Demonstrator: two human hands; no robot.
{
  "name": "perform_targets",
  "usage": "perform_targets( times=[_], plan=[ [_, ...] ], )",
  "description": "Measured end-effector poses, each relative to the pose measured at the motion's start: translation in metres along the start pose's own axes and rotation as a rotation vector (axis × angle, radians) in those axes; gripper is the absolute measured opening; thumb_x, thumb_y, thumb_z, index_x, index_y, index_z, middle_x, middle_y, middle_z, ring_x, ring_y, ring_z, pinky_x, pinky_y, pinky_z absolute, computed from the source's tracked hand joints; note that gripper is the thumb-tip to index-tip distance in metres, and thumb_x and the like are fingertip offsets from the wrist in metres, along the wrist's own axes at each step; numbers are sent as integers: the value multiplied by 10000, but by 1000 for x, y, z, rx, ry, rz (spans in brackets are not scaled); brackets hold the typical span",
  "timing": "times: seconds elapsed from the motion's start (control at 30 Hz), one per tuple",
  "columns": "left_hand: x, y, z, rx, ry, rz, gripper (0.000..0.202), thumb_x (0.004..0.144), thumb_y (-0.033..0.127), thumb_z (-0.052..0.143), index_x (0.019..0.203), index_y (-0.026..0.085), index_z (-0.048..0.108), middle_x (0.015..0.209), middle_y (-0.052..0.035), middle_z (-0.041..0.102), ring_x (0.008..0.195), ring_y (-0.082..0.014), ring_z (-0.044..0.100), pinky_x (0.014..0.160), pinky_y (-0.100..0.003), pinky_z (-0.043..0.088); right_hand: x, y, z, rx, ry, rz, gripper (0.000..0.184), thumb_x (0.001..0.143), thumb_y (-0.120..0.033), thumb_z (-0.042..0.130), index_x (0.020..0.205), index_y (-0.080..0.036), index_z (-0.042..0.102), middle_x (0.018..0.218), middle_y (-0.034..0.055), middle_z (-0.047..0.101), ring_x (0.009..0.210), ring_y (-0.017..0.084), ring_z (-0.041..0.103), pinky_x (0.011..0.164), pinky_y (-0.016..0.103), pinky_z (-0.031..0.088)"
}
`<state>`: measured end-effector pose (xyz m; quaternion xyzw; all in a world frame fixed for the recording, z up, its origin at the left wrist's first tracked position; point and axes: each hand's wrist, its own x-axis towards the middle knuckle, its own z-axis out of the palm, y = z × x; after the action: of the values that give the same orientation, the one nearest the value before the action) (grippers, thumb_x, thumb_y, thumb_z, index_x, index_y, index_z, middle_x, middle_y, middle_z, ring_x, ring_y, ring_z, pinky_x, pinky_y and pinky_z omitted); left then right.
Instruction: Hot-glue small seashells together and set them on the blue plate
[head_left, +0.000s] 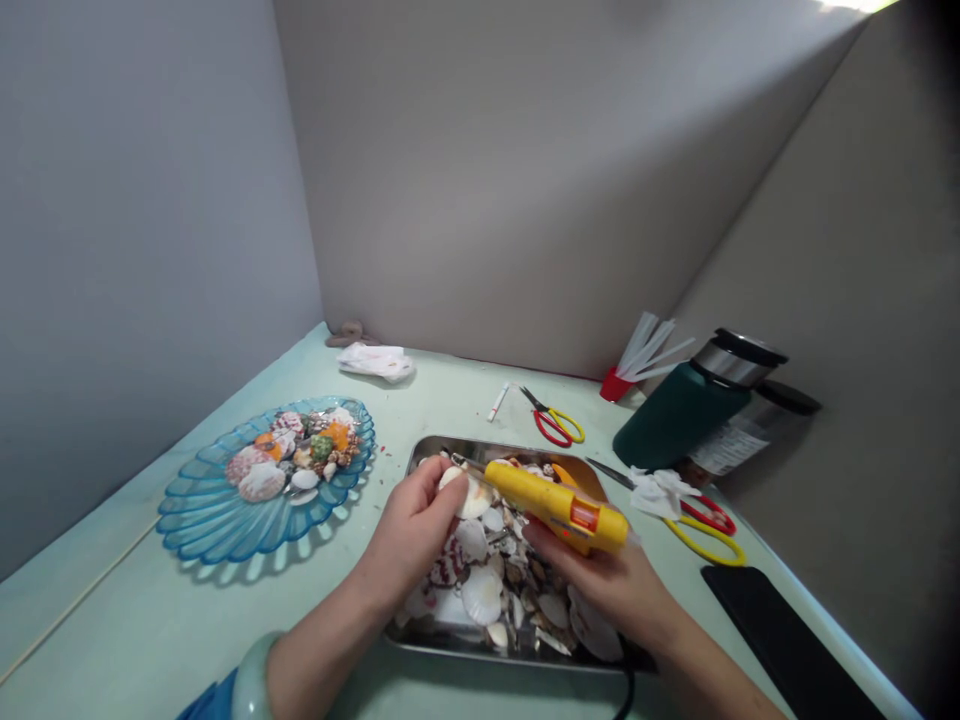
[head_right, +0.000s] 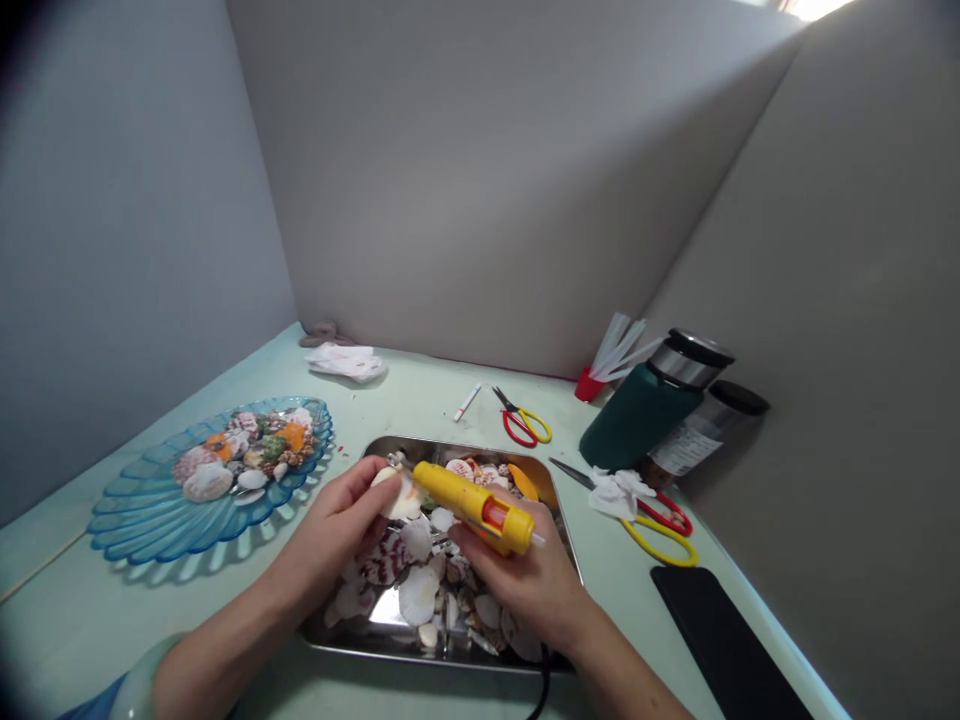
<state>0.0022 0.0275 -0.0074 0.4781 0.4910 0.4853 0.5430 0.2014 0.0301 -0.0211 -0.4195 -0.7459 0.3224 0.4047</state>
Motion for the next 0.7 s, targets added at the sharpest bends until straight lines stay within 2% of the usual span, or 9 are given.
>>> perform_targets(
  times=[0.23, 0.3, 0.37, 0.53, 0.7],
  plan=[
    [-1, 4, 1, -14, 13, -5, 224, 819, 372, 520, 694, 204, 442, 494, 99, 345, 414, -65, 283, 370, -157, 206, 3, -6, 2, -115, 55, -82, 77, 803, -252, 611, 876, -233, 628, 810, 27, 657, 737, 215, 607, 676, 327, 491],
    [-1, 3, 0, 4, 16, -1, 226, 820, 375, 515, 690, 204, 446, 482, 97, 351, 410, -68, 283, 371, -161, 206, 4, -8, 1, -152, 25, -90, 37, 817, -259, 593, 811, -224, 601, 748, 17, 621, 674, 194, 576, 632, 312, 466],
    [-1, 2, 0, 22, 18, 10, 229, 820, 378, 513, 687, 204, 445, 488, 94, 352, 415, -71, 291, 377, -164, 212, 4, -10, 0, -191, -16, -93, 84, 832, -262, 574, 763, -215, 564, 701, 4, 582, 616, 169, 536, 587, 293, 435],
    [-1, 1, -1, 102, 28, 55, 228, 835, 371, 491, 686, 205, 439, 522, 85, 347, 443, -80, 299, 400, -177, 223, 5, -11, -1, -223, -54, -105, 57, 854, -244, 537, 821, -203, 558, 721, 7, 578, 614, 158, 525, 572, 279, 402],
    [0, -2, -2, 265, 64, 175, 225, 863, 365, 457, 712, 199, 462, 597, 63, 377, 552, -105, 357, 486, -193, 288, 7, -11, 0, -233, -52, -117, 44, 849, -220, 525, 828, -200, 557, 716, 11, 587, 600, 156, 522, 556, 275, 391]
  ],
)
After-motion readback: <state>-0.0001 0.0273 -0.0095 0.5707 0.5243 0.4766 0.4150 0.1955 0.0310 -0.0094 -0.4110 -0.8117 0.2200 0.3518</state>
